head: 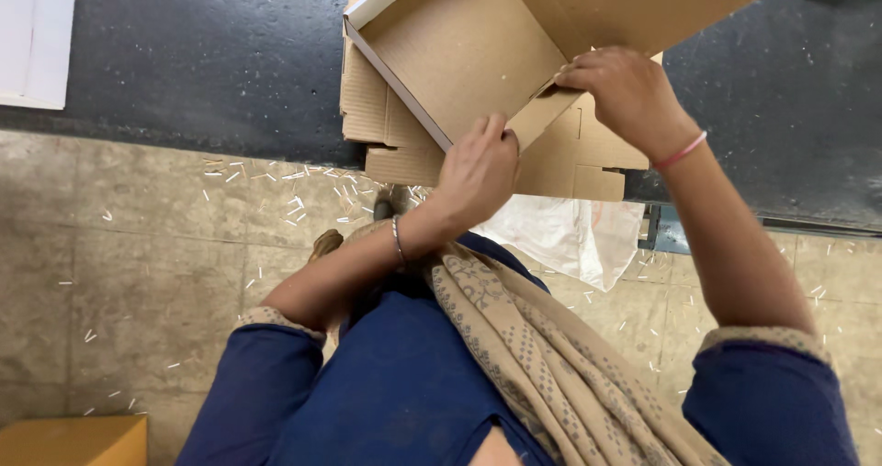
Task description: The person assembles flat cardboard boxes by folding and interlocking the flaps. They place a plastic-wrapped circular object into each box, close the lid, and stack the finished boxes on the table.
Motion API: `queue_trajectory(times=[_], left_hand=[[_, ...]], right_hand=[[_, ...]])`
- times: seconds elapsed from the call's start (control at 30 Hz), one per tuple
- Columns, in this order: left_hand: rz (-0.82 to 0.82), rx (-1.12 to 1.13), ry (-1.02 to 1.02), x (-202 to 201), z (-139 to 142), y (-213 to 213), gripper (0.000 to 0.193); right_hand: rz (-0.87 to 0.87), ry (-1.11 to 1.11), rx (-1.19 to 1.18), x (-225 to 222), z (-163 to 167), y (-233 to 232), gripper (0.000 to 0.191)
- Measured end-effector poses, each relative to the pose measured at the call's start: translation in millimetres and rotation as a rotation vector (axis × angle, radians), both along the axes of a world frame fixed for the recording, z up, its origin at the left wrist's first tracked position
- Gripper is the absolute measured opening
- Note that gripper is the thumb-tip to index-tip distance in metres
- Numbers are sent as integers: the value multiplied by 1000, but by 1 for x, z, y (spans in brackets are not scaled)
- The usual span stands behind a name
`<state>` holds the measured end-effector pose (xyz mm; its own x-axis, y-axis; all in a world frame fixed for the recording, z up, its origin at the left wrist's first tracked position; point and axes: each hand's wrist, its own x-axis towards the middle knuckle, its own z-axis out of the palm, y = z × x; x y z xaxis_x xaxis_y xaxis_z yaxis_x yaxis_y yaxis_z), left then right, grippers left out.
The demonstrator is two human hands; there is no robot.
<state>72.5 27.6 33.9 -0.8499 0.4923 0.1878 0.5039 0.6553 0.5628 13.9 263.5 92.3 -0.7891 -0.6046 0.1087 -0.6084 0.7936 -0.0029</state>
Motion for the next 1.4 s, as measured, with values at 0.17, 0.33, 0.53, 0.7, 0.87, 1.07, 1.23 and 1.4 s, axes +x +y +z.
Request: queue_trajectory(times=[0.17,0.33,0.53,0.7,0.87,1.07,1.23,1.4], left_hand=[[-80,-7,-216,-42,-14,-16,26],[-68,-6,-667,-107,-23,-37,37],[-60,98,-98,-115,-37,-34,67],[131,15,137,-56,-52,0,24],[271,-77,86,-29,-58,30,19],[352,-59,168,-24,-60,33,27],[387,-124,28,-30,-54,34,29],[383,-135,-7,-30,-31,32,29]], right_hand=[[47,-139,122,-47,-4,0,36],[-70,-529,447,-114,-13,-30,32],[116,-442,198,-142,-21,-40,62],[240,-325,70,-94,-27,0,35],[342,-290,-76,-61,-44,6,49],[296,-240,-148,-65,-49,-7,41],[251,-252,-92,-66,-46,-10,29],[240,-261,-23,-71,-43,-14,37]])
